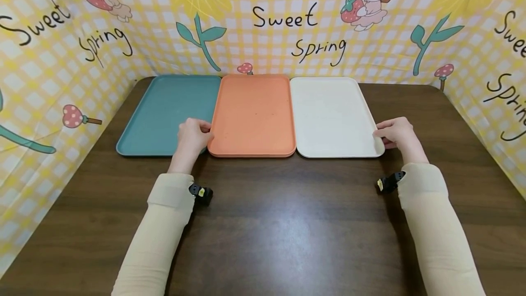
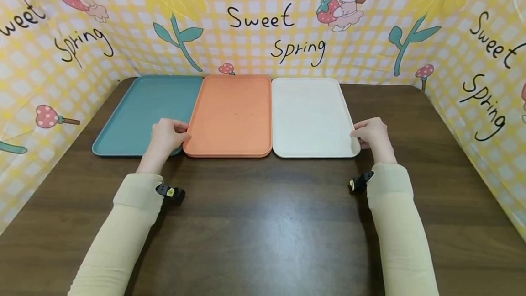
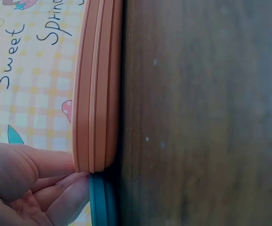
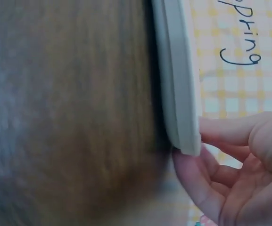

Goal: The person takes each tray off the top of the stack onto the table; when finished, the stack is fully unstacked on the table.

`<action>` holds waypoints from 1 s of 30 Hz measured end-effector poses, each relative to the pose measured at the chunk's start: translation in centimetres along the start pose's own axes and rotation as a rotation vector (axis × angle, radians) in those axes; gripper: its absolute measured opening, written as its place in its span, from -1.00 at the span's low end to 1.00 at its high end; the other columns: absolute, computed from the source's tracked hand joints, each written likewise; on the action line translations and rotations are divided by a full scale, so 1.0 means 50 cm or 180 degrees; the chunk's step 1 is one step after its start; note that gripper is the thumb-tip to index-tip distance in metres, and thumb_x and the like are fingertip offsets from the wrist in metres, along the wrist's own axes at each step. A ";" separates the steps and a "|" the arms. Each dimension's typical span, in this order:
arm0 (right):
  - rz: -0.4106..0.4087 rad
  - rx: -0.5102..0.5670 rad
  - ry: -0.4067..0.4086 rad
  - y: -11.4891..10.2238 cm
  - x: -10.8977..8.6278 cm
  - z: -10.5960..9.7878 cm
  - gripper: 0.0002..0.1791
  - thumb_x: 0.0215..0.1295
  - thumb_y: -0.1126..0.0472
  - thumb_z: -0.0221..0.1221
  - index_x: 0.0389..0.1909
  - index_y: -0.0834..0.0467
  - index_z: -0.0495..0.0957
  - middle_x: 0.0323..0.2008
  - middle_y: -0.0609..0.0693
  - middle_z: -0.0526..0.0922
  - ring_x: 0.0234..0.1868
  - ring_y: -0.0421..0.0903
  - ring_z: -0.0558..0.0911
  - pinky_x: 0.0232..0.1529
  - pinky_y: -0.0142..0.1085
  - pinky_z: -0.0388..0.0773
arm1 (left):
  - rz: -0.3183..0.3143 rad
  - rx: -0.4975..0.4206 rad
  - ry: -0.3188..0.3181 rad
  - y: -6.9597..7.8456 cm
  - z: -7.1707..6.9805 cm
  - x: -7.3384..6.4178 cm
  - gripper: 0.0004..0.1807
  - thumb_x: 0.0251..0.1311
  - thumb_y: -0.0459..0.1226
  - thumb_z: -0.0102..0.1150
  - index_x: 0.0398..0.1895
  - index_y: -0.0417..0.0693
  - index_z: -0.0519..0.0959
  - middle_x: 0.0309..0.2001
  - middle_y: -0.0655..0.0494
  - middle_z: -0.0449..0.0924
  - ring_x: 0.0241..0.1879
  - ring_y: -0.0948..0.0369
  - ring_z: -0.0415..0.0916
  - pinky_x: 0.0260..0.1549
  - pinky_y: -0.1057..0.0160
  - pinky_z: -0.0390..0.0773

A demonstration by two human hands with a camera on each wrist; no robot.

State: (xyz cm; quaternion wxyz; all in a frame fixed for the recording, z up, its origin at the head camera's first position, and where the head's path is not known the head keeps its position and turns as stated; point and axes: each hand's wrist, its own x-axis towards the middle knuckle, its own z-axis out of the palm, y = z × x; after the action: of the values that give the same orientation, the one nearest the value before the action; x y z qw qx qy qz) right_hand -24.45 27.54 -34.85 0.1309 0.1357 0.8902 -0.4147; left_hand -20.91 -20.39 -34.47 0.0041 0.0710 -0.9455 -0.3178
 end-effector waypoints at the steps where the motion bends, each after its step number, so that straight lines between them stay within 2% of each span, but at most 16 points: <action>1: 0.0003 -0.0052 -0.0022 -0.002 -0.002 0.000 -0.49 0.22 0.26 0.17 0.15 0.44 0.40 -0.23 0.17 0.54 -0.57 -0.26 0.53 -0.42 -0.29 0.64 | 0.0007 -0.0008 0.0005 -0.002 0.001 0.000 -0.66 0.18 -0.37 0.12 0.03 -0.27 0.59 -0.03 -0.23 0.62 -0.04 -0.10 0.54 -0.13 -0.02 0.58; 4: 0.0004 -0.0208 -0.0033 -0.013 -0.009 -0.002 -0.45 0.25 0.21 0.13 0.19 0.45 0.35 -0.04 0.33 0.46 -0.55 -0.21 0.57 -0.37 -0.21 0.66 | 0.0036 -0.0008 0.0000 -0.004 0.003 0.000 -0.66 0.18 -0.37 0.11 0.02 -0.28 0.59 -0.04 -0.24 0.62 -0.04 -0.10 0.54 -0.13 -0.02 0.58; 6: -0.0043 -0.0432 -0.0007 -0.024 -0.017 -0.005 -0.39 0.28 0.17 0.09 0.24 0.45 0.27 0.08 0.42 0.38 -0.46 -0.02 0.63 -0.27 -0.13 0.66 | 0.0068 -0.0008 -0.0004 -0.004 0.003 0.001 -0.66 0.18 -0.38 0.10 0.03 -0.29 0.58 -0.03 -0.24 0.61 -0.03 -0.10 0.54 -0.11 -0.02 0.58; 8: -0.0120 -0.0706 0.0058 -0.037 -0.025 -0.007 -0.31 0.29 0.12 0.05 0.31 0.47 0.15 0.20 0.49 0.26 -0.13 0.22 0.60 -0.03 0.01 0.56 | 0.0097 -0.0007 -0.0012 -0.004 0.002 0.002 -0.65 0.18 -0.38 0.10 0.04 -0.29 0.58 -0.01 -0.24 0.61 -0.01 -0.10 0.53 -0.10 -0.02 0.58; 10: -0.0213 -0.0957 0.0145 -0.051 -0.033 -0.006 -0.23 0.31 0.09 0.00 0.37 0.47 0.00 0.28 0.54 0.12 0.19 0.41 0.32 0.17 0.15 0.34 | 0.0127 -0.0003 -0.0031 -0.004 0.000 0.003 -0.65 0.18 -0.38 0.09 0.05 -0.29 0.57 0.00 -0.25 0.60 0.01 -0.11 0.52 -0.09 -0.03 0.57; 12: -0.0285 -0.1136 0.0247 -0.065 -0.039 0.000 -0.17 0.33 0.07 -0.03 0.41 0.45 -0.16 0.32 0.57 -0.04 0.29 0.51 0.03 0.23 0.27 0.13 | 0.0136 -0.0003 -0.0065 -0.005 -0.003 0.003 -0.64 0.19 -0.37 0.10 0.06 -0.29 0.56 0.01 -0.25 0.59 0.02 -0.11 0.51 -0.07 -0.03 0.57; 14: -0.0338 -0.1169 0.0347 -0.078 -0.046 0.013 -0.13 0.34 0.06 -0.05 0.43 0.41 -0.28 0.33 0.59 -0.14 0.32 0.53 -0.11 0.24 0.32 0.03 | 0.0127 0.0008 -0.0099 -0.008 -0.006 0.002 -0.64 0.20 -0.37 0.10 0.07 -0.29 0.56 0.01 -0.25 0.59 0.03 -0.11 0.50 -0.06 -0.03 0.56; 18: -0.0496 -0.1238 0.0387 -0.105 -0.060 0.045 -0.09 0.35 0.04 -0.07 0.43 0.37 -0.39 0.36 0.56 -0.21 0.35 0.50 -0.17 0.24 0.35 0.01 | 0.0131 0.0037 -0.0122 -0.013 -0.006 0.001 -0.64 0.19 -0.36 0.12 0.06 -0.29 0.57 0.01 -0.24 0.60 0.05 -0.10 0.49 -0.05 -0.02 0.56; 22: -0.0736 -0.1362 0.0192 -0.137 -0.074 0.077 -0.11 0.37 0.02 -0.09 0.44 0.38 -0.37 0.37 0.54 -0.19 0.37 0.49 -0.18 0.26 0.35 0.00 | 0.0139 0.0051 -0.0122 -0.012 -0.006 0.000 -0.64 0.18 -0.35 0.12 0.06 -0.28 0.57 0.02 -0.23 0.60 0.07 -0.10 0.48 -0.03 -0.03 0.54; 30: -0.1144 -0.1350 -0.0208 -0.191 -0.098 0.147 -0.17 0.42 0.10 -0.08 0.45 0.37 -0.32 0.43 0.43 -0.16 0.46 0.32 -0.19 0.44 0.09 -0.19 | 0.0191 0.0001 -0.0109 -0.010 -0.009 -0.002 -0.65 0.18 -0.34 0.11 0.03 -0.28 0.58 -0.02 -0.22 0.62 0.05 -0.09 0.50 -0.03 -0.03 0.54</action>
State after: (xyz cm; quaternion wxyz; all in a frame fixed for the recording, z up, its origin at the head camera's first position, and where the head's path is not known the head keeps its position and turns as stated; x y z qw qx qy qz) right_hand -22.36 15.30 -31.03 0.1094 -0.0683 0.9622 -0.2397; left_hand -20.73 -21.02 -34.41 -0.0026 0.0371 -0.9472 -0.3186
